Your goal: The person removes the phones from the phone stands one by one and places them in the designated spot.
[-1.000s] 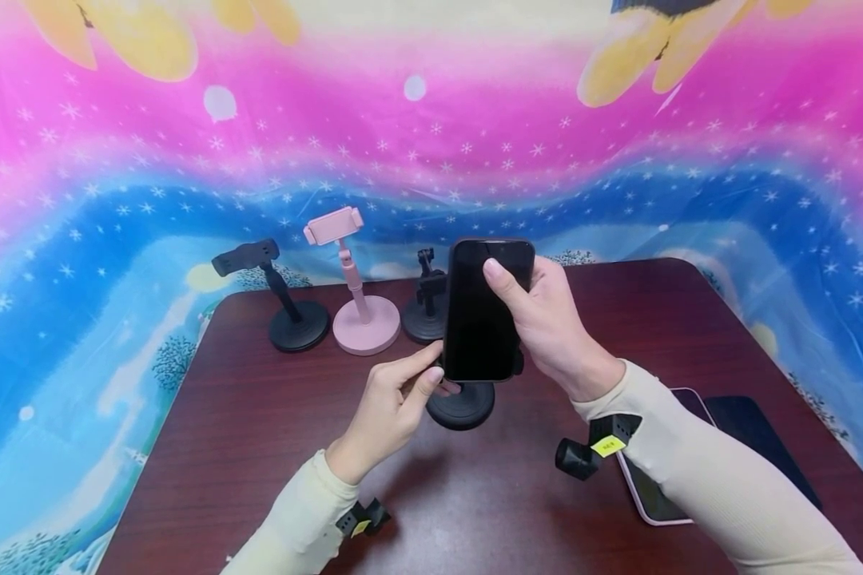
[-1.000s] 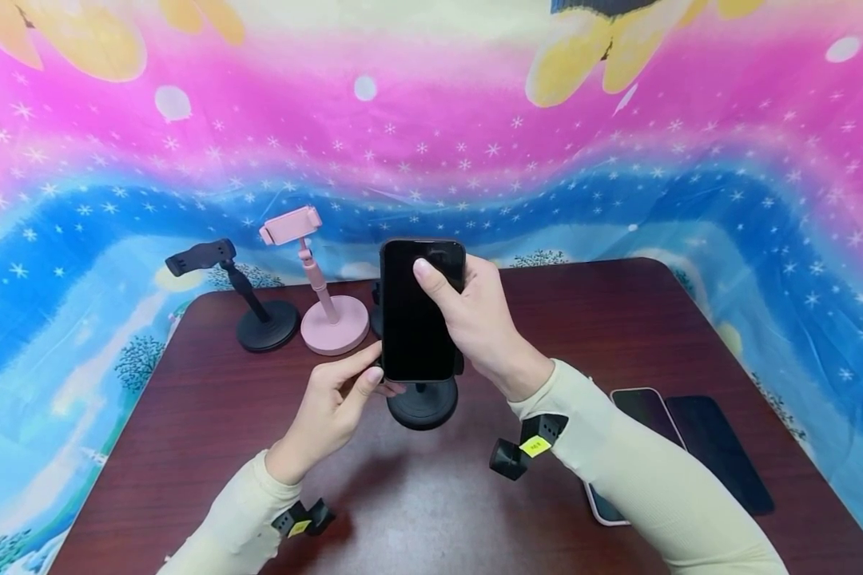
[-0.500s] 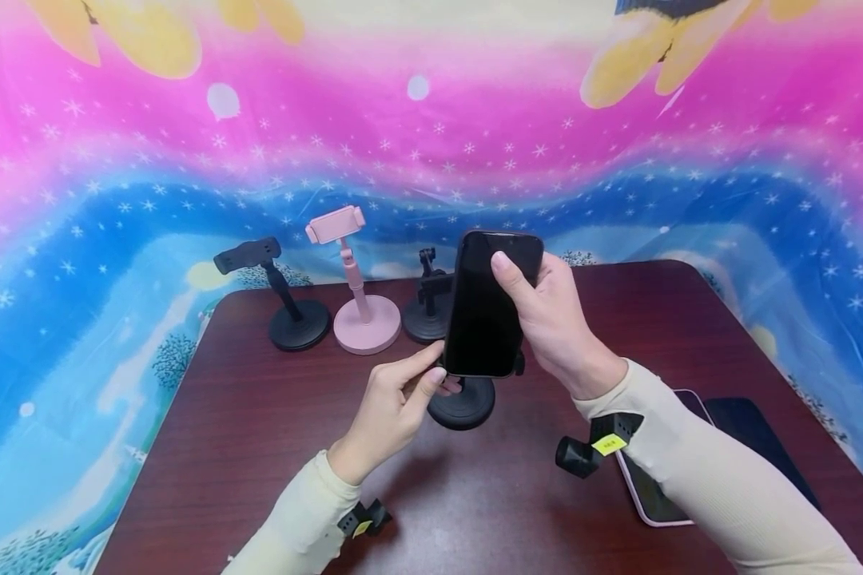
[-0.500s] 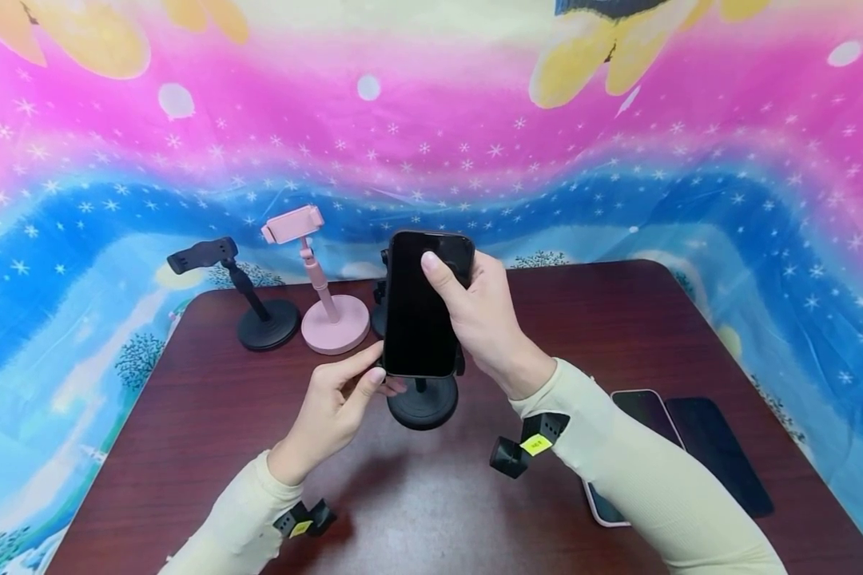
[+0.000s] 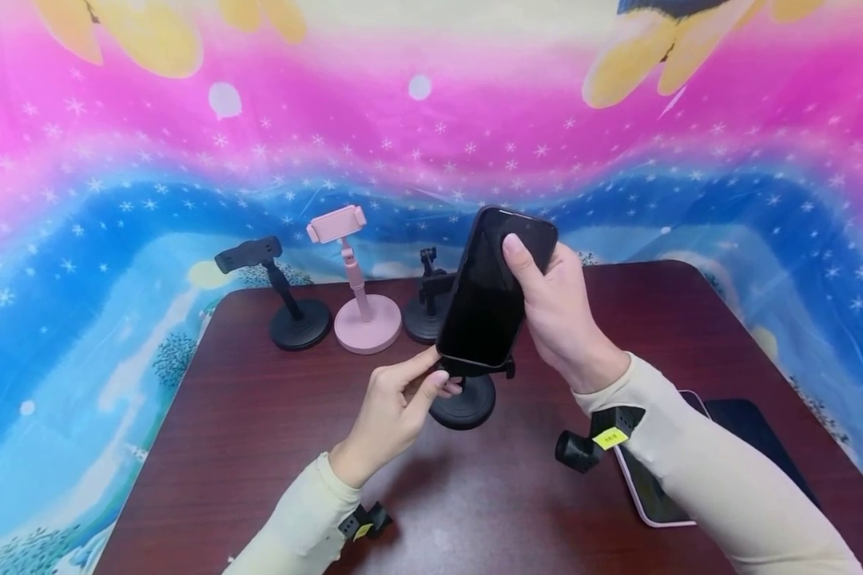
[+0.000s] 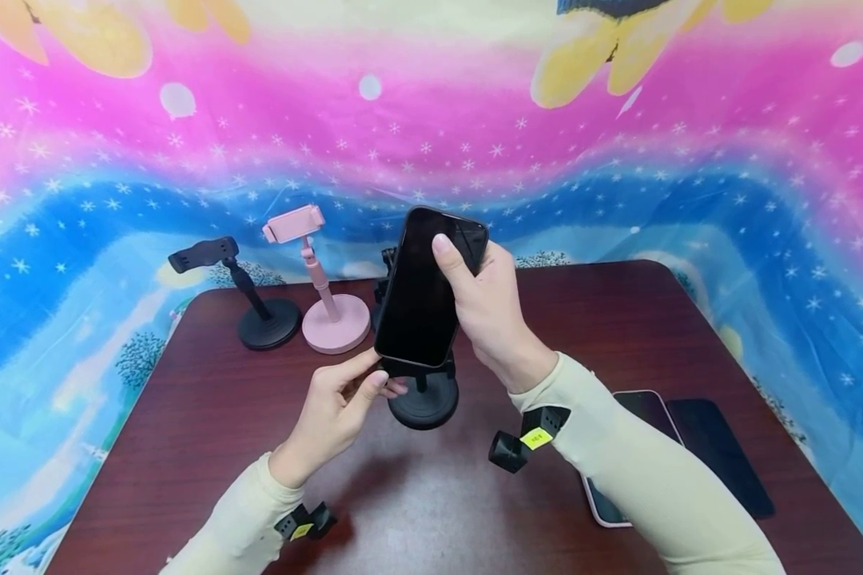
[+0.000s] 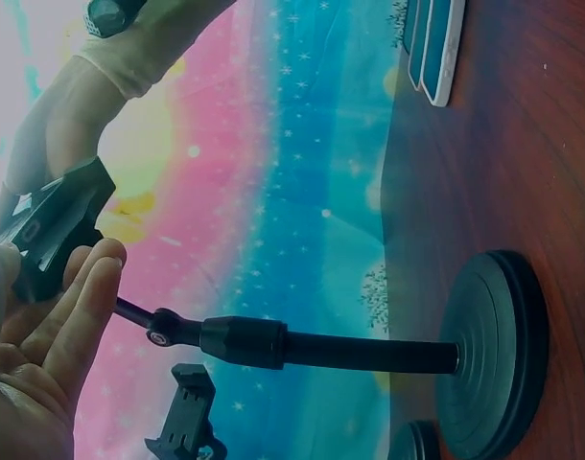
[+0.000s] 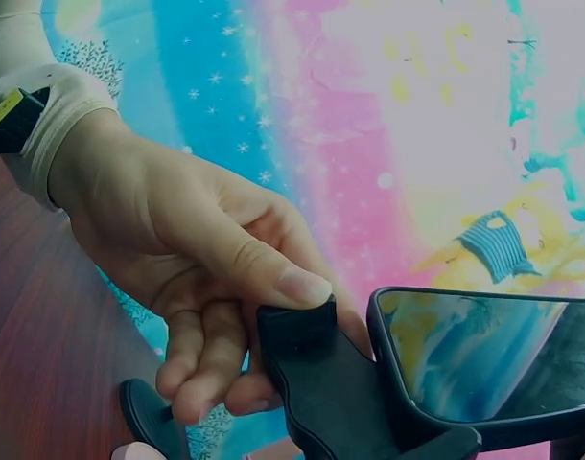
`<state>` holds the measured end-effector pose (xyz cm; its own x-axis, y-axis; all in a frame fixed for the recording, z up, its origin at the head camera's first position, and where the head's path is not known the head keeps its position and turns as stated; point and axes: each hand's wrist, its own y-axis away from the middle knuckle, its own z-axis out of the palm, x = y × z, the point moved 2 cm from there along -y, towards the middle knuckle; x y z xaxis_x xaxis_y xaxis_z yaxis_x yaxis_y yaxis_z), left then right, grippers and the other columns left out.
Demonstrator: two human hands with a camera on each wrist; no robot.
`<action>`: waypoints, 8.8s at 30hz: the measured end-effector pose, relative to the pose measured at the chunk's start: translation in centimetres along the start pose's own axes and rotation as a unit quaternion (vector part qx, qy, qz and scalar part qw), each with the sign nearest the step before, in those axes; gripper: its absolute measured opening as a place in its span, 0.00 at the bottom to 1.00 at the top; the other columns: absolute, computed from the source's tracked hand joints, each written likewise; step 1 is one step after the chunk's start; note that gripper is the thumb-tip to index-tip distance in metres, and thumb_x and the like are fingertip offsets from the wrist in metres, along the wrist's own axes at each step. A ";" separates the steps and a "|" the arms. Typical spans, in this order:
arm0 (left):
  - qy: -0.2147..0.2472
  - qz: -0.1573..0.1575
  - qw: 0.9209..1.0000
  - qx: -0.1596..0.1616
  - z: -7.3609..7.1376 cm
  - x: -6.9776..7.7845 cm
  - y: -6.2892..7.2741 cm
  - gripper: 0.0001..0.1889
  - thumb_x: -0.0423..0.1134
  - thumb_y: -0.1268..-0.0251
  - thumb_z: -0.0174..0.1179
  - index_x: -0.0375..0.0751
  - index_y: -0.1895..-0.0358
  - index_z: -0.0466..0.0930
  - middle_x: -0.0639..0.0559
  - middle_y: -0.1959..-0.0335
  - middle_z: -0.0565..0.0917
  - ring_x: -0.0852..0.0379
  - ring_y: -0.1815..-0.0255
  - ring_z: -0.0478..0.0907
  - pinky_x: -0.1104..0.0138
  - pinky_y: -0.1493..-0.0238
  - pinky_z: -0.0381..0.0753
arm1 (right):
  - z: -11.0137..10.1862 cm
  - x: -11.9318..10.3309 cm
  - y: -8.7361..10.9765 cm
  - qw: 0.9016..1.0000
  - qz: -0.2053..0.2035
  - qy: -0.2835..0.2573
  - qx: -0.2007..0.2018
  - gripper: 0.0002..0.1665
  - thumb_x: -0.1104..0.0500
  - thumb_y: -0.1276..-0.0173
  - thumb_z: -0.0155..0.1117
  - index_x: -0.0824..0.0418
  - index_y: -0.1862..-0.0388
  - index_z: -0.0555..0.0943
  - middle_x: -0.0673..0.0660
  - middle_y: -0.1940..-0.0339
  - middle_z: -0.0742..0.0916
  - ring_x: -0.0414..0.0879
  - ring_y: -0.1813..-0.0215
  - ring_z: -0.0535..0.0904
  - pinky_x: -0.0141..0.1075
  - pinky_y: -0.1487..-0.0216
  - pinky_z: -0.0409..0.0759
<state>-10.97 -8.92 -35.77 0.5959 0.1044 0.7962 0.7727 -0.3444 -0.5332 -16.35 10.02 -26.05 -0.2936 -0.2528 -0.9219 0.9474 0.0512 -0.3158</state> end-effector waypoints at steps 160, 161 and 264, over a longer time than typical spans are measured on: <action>0.085 -0.123 0.988 -0.046 0.0 0.9 -0.8 0.16 0.30 0.23 0.54 0.40 0.37 0.74 0.35 0.59 0.88 0.59 0.63 0.89 0.62 0.55 0.90 | -12.9 8.7 11.3 0.968 0.194 0.126 0.093 0.09 0.53 0.22 0.59 0.46 0.62 0.85 0.42 0.72 0.90 0.33 0.69 0.85 0.29 0.65 0.86; 0.083 -0.125 0.988 -0.045 0.0 1.0 -0.8 0.16 0.30 0.23 0.54 0.40 0.37 0.74 0.35 0.59 0.88 0.59 0.63 0.89 0.62 0.55 0.90 | -12.9 8.7 11.3 0.969 0.194 0.125 0.092 0.09 0.53 0.22 0.59 0.46 0.62 0.85 0.42 0.72 0.90 0.33 0.69 0.85 0.29 0.66 0.86; 0.063 -0.150 0.985 0.062 6.6 -3.9 -14.0 0.14 0.33 0.22 0.53 0.38 0.38 0.75 0.38 0.49 0.88 0.49 0.51 0.89 0.71 0.48 0.86 | -17.5 10.5 11.7 0.922 0.219 0.318 0.024 0.20 0.51 0.20 0.56 0.67 0.57 0.82 0.39 0.74 0.86 0.33 0.69 0.81 0.30 0.65 0.82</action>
<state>-22.71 1.63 -33.26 0.3100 0.0650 0.9485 0.9356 -0.1983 -0.2922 -10.52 24.83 -43.35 0.1181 0.4004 -0.9087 0.9929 -0.0320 0.1149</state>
